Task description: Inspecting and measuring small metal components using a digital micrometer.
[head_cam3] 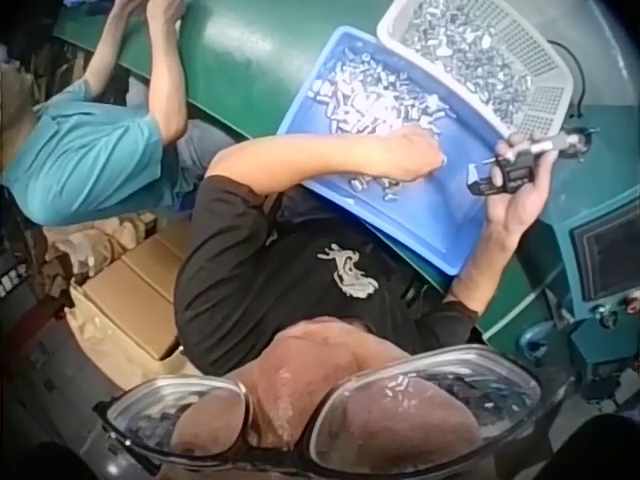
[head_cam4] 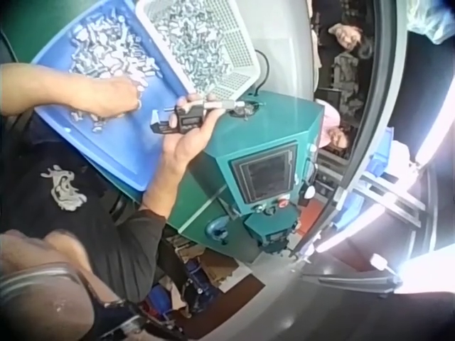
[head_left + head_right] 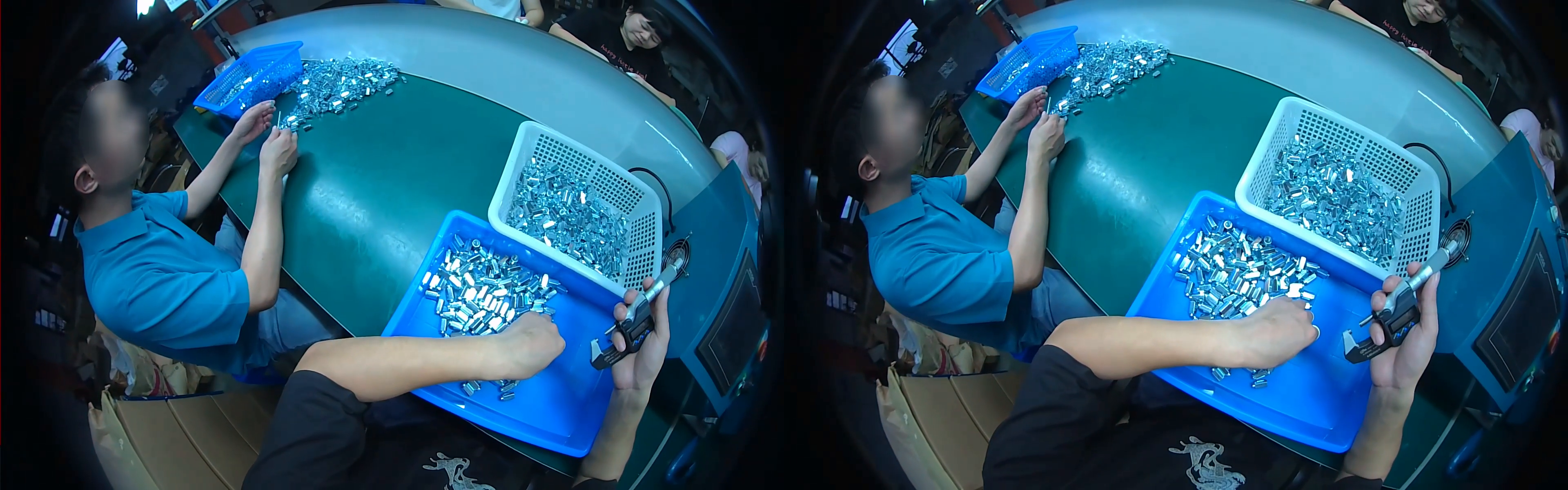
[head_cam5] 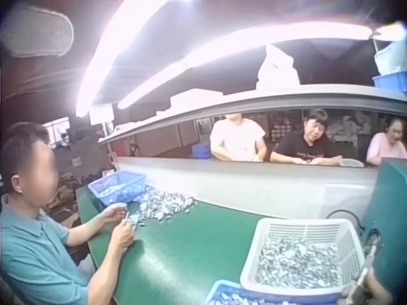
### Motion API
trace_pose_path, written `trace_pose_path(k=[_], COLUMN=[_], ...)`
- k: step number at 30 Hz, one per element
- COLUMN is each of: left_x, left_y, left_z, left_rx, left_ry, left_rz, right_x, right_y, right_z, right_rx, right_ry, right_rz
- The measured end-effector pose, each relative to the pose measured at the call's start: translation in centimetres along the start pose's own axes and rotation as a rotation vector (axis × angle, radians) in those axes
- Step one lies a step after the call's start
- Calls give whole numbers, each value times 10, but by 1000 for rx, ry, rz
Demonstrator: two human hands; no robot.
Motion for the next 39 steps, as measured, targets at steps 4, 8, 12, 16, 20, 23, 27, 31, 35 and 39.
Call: trace_pose_path(k=[4,8,12,16,20,23,27,31,35,39], left_x=[2,4,18,21,13,8,11,9,3,6], left_y=[6,-1,-8,-6,-5,-7,-5,-2,-10,-7], left_z=[26,60,59,55,52,53,52,53,46,48], left_rx=[-226,-153,-226,-138,-54,-27,-6,-46,-47,-77], left_ry=[297,688,1030,1289,1377,1373,1408,1411,1386,1335], left_rz=[9,129,138,173,213,206,167,136,112,201], right_x=[-1,4,5,-2,7,10,6,-3,13,7], right_y=[2,3,3,0,1,2,2,2,8,5], right_z=[-2,1,-3,2,6,8,2,1,3,3], right_rx=[-6,-50,-19,-6,-17,4,25,25,-52,-46], right_ry=[-7,-20,-68,-91,-95,-92,-82,-133,-64,-66], right_rz=[-11,-25,-74,-80,-27,-14,-56,-99,-12,13])
Point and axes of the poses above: each hand's wrist, its own y-axis away from the middle knuckle, its own z-axis out of the back of the hand, x = y × z, the point moved 6 cm from there along -y, towards the middle knuckle, and after that the axes turned 10 degrees about z, right-handed, at the moved point
